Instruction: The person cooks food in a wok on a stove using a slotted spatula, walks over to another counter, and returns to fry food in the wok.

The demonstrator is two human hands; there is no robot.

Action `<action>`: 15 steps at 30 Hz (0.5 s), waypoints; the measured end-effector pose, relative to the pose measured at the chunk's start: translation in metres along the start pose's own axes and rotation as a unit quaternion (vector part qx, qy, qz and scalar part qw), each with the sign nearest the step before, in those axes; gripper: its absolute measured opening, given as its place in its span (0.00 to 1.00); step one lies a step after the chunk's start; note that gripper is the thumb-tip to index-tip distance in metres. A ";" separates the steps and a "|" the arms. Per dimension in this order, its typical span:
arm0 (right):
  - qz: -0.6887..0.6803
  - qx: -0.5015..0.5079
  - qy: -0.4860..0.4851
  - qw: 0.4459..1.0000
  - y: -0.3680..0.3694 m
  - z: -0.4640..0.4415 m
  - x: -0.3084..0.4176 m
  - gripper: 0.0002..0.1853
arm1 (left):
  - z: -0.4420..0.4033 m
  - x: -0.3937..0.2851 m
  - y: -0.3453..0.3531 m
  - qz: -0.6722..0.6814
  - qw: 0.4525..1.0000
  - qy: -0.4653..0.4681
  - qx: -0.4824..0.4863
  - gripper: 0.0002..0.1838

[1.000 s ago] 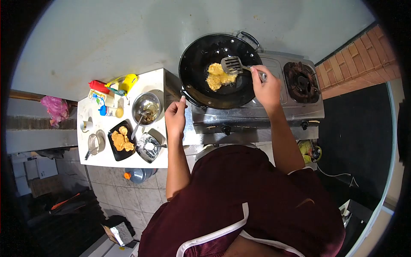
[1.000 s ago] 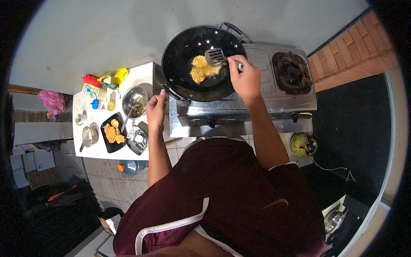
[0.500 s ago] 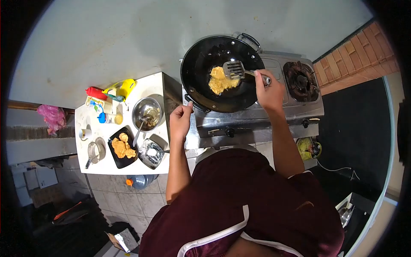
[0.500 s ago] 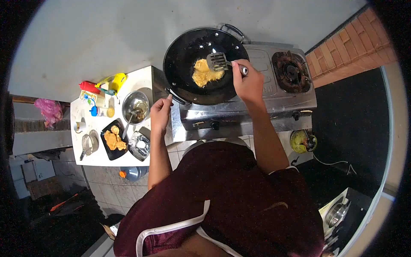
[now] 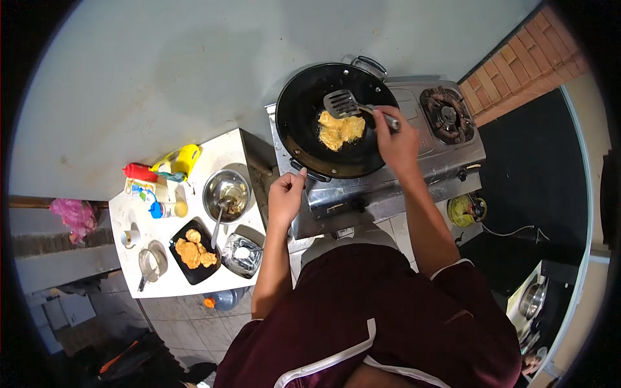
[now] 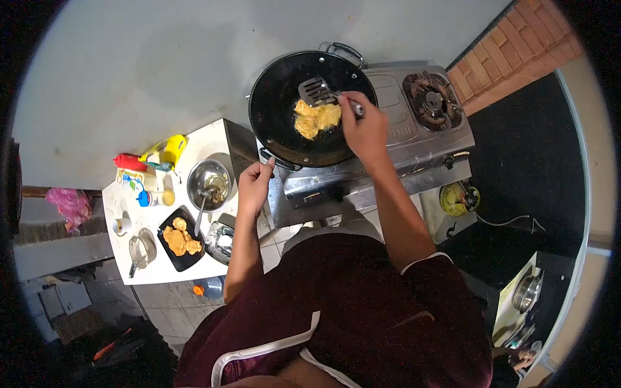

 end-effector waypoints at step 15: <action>0.043 -0.034 -0.032 0.998 0.004 0.006 0.017 0.07 | 0.009 -0.016 0.001 -0.095 0.995 0.017 0.033 0.25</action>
Point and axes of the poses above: each hand's wrist, its own z-axis away from the middle knuckle, its own y-axis out of the palm, x = y × z, the point moved 9 cm from there along -z, towards the middle knuckle, and after that the axes turned 2 degrees about z, right-handed, at the moved point
